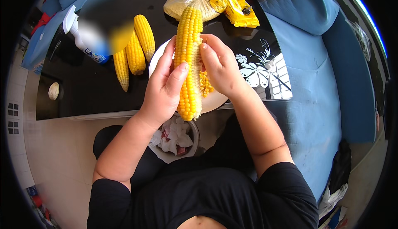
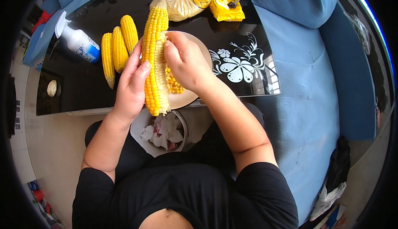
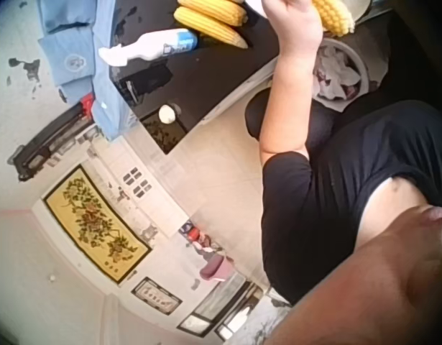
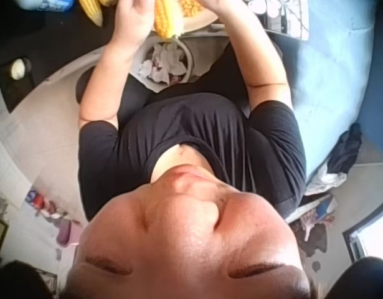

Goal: The person sits on the floor and removes corn kernels from a cob by hand, placing the loose kernels into a white bowl. They rotate the cob to access different rows and continue the process until the cob is mostly stripped.

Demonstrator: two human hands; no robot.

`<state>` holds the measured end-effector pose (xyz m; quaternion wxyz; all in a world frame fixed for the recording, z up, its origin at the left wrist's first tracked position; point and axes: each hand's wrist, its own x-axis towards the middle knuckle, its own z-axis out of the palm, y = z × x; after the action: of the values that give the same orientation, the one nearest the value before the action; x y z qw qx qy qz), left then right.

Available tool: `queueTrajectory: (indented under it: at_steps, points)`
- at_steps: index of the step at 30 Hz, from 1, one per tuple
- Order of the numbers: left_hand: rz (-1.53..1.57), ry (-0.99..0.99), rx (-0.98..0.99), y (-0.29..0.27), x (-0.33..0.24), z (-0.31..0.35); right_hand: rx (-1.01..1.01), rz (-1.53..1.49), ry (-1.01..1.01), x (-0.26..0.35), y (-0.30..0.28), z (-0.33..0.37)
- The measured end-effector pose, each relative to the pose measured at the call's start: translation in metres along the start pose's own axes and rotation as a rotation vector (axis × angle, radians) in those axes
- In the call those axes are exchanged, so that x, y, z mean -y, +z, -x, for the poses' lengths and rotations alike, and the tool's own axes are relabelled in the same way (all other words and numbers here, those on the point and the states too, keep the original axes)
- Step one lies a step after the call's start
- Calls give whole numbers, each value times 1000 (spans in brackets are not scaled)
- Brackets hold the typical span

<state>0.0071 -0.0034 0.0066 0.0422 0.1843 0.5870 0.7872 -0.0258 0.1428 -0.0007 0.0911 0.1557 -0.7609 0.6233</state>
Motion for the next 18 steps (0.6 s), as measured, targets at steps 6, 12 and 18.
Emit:
queueTrajectory:
  at_steps: [6, 12, 18]
  points:
    - [-125, 26, 15, -3, 4, 2, 0, -18, 78, 0, -5, -3]
    - [-131, 10, 47, -2, 3, 4, -7, 27, 2, 0, -2, -2]
    - [-188, 84, 50, -1, 10, 6, 8, 111, 42, 7, -1, 1]
